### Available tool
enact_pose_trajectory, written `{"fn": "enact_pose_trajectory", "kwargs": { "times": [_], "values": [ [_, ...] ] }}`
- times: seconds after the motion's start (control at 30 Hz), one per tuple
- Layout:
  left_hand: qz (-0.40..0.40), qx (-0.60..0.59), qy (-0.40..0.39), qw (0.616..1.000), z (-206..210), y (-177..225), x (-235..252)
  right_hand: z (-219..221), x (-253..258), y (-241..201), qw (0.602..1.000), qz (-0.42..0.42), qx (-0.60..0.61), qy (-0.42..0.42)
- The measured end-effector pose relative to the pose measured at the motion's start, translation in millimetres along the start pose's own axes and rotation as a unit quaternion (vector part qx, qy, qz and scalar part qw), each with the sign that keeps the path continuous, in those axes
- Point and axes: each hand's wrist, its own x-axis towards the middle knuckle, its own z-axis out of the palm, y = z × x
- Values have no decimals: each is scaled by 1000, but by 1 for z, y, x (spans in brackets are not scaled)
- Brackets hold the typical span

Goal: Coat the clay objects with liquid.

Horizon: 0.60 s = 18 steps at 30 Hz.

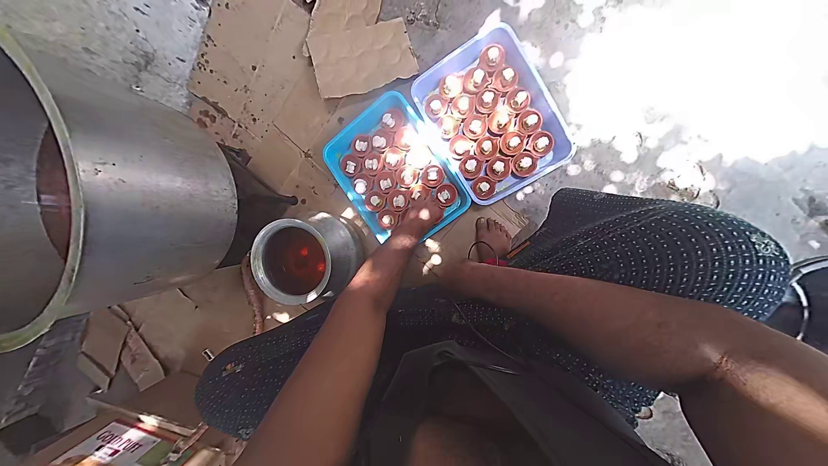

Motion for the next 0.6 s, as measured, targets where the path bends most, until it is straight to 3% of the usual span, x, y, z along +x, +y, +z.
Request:
{"fn": "enact_pose_trajectory", "kwargs": {
  "times": [0.17,0.3,0.4,0.47,0.53,0.6],
  "values": [
    [3,11,8,1000,-1,5,4,2,15,4,1000,3,18,-9],
    [-72,-213,128,966,-16,3,-27,-1,-12,-6,1000,2,8,3],
    [-114,-333,213,911,-52,-2,-77,0,-19,-9,999,-11,11,36],
    [-127,-378,228,888,-74,-13,-120,0,-24,-16,999,-4,4,33],
    [-160,-368,243,883,-93,-25,-173,9,-15,-17,999,3,-24,36],
    [-199,-347,284,872,-105,-39,-227,29,26,-4,994,-13,-60,94]
  ]
}}
